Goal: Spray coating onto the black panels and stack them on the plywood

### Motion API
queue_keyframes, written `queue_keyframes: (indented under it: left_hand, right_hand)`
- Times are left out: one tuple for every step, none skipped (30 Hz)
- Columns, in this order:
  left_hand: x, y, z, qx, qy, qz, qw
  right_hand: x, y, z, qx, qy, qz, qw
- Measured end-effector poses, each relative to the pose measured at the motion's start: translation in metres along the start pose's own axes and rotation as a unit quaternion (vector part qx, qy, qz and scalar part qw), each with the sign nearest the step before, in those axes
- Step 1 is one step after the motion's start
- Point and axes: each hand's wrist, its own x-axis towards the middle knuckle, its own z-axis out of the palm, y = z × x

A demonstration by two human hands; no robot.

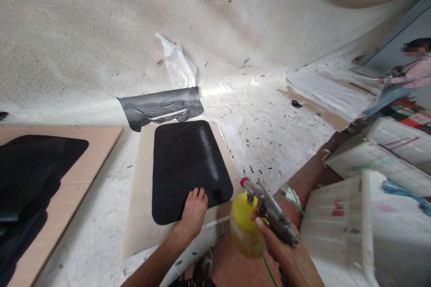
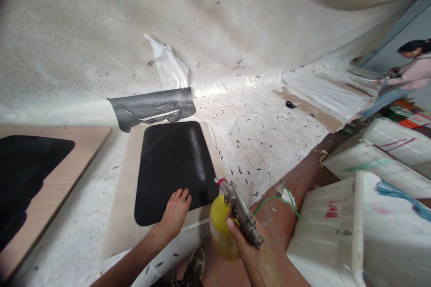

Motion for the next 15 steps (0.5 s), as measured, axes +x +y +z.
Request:
queue_keyframes:
  left_hand:
    - [0.002, -0.002, -0.001, 0.002, -0.004, 0.002, 1.0]
    - [0.004, -0.004, -0.002, 0.004, -0.017, 0.008, 1.0]
    - [0.006, -0.006, -0.003, 0.007, -0.036, 0.016, 0.999]
    - [0.008, -0.007, -0.005, 0.011, -0.057, 0.029, 0.998]
    - [0.01, -0.009, -0.008, 0.016, -0.076, 0.045, 0.996]
    - [0.011, -0.01, -0.01, 0.02, -0.09, 0.063, 0.994]
    - [0.013, -0.011, -0.013, 0.025, -0.099, 0.079, 0.992]
    - [0.014, -0.011, -0.015, 0.028, -0.104, 0.092, 0.99]
    - [0.016, -0.012, -0.017, 0.029, -0.105, 0.101, 0.989]
    - [0.017, -0.012, -0.019, 0.022, -0.104, 0.104, 0.989]
    - [0.02, -0.013, -0.02, -0.002, -0.104, 0.096, 0.99]
    - [0.023, -0.015, -0.022, -0.04, -0.103, 0.078, 0.991]
    - [0.027, -0.018, -0.023, -0.085, -0.102, 0.054, 0.99]
    - [0.032, -0.023, -0.025, -0.13, -0.102, 0.028, 0.986]
    - [0.038, -0.029, -0.027, -0.169, -0.105, 0.005, 0.98]
  right_hand:
    - [-0.001, 0.002, 0.0, -0.008, -0.003, 0.013, 1.0]
    - [-0.002, 0.004, -0.001, -0.011, -0.008, 0.02, 1.0]
    - [-0.003, 0.006, -0.001, -0.01, -0.005, 0.019, 1.0]
    - [-0.004, 0.009, -0.001, -0.004, 0.0, 0.014, 1.0]
    - [-0.005, 0.012, -0.002, 0.005, 0.0, 0.008, 1.0]
    - [-0.006, 0.015, -0.003, 0.013, -0.005, 0.0, 1.0]
    - [-0.007, 0.017, -0.003, 0.019, -0.009, -0.004, 1.0]
    - [-0.008, 0.02, -0.004, 0.024, -0.011, -0.006, 1.0]
    - [-0.009, 0.022, -0.004, 0.031, -0.012, -0.007, 0.999]
    - [-0.01, 0.022, -0.004, 0.037, -0.01, -0.004, 0.999]
    - [-0.011, 0.022, -0.003, 0.04, -0.003, -0.002, 0.999]
    - [-0.011, 0.019, -0.003, 0.04, 0.002, -0.001, 0.999]
    - [-0.012, 0.016, -0.001, 0.036, 0.007, -0.004, 0.999]
    - [-0.013, 0.011, 0.0, 0.031, 0.012, -0.012, 0.999]
    - [-0.014, 0.005, 0.002, 0.027, 0.016, -0.021, 0.999]
